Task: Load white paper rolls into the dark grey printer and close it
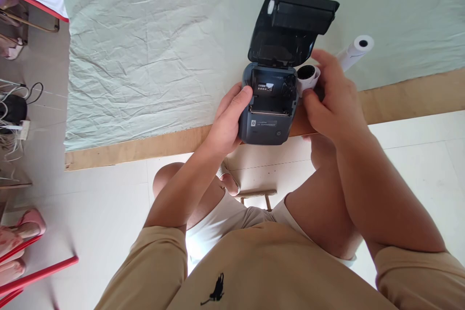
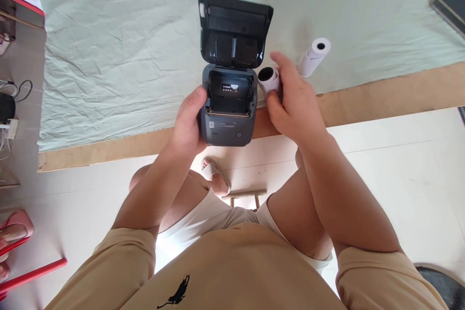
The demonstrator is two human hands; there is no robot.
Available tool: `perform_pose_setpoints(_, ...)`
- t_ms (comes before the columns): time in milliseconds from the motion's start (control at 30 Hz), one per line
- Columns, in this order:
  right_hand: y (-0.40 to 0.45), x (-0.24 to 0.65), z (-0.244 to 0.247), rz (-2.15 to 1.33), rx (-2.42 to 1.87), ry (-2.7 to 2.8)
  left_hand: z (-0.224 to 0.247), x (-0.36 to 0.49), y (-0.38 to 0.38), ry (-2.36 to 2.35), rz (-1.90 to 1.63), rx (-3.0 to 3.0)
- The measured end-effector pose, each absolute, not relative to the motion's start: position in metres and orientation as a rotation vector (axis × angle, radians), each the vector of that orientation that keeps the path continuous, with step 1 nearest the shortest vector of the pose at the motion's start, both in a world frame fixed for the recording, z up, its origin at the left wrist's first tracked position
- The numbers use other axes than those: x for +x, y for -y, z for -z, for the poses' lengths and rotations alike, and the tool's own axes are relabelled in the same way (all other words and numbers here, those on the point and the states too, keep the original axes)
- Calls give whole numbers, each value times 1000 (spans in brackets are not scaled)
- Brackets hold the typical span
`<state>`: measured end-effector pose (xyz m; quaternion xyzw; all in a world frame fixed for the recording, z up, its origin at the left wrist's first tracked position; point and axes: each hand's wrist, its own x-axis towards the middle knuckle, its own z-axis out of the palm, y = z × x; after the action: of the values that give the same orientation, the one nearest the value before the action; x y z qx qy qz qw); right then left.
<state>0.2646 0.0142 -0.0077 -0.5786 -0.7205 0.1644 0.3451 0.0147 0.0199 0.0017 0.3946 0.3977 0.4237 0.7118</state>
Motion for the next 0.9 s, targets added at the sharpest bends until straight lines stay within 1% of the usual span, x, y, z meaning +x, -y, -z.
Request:
perform_pose_setpoints(167, -16, 264, 9, -303, -1541, 1885, -3, 15, -19, -857, -962, 864)
perform_pose_setpoints(233, -17, 264, 11, -204, -1462, 1844, -5, 16, -19, -830, -971, 863)
perform_pose_setpoints(333, -16, 259, 9, -85, -1234, 1648, -8, 17, -19, -849, -974, 872)
perform_pose_setpoints(400, -11, 250, 2, -77, -1087, 1533, -9, 18, -19, -888, -967, 891)
perform_pose_setpoints(467, -4, 238, -8, -121, -1022, 1540, -11, 19, -18, -906, -957, 908)
perform_pose_setpoints(633, 2, 220, -23, -202, -1259, 1779, -15, 19, -18, -875, -954, 918)
perform_pose_setpoints(700, -2, 220, -22, -220, -1234, 1808, -16, 19, -17, -875, -950, 917)
perform_pose_setpoints(900, -9, 223, -15, -64, -974, 1795, -15, 17, -16, -867, -963, 943)
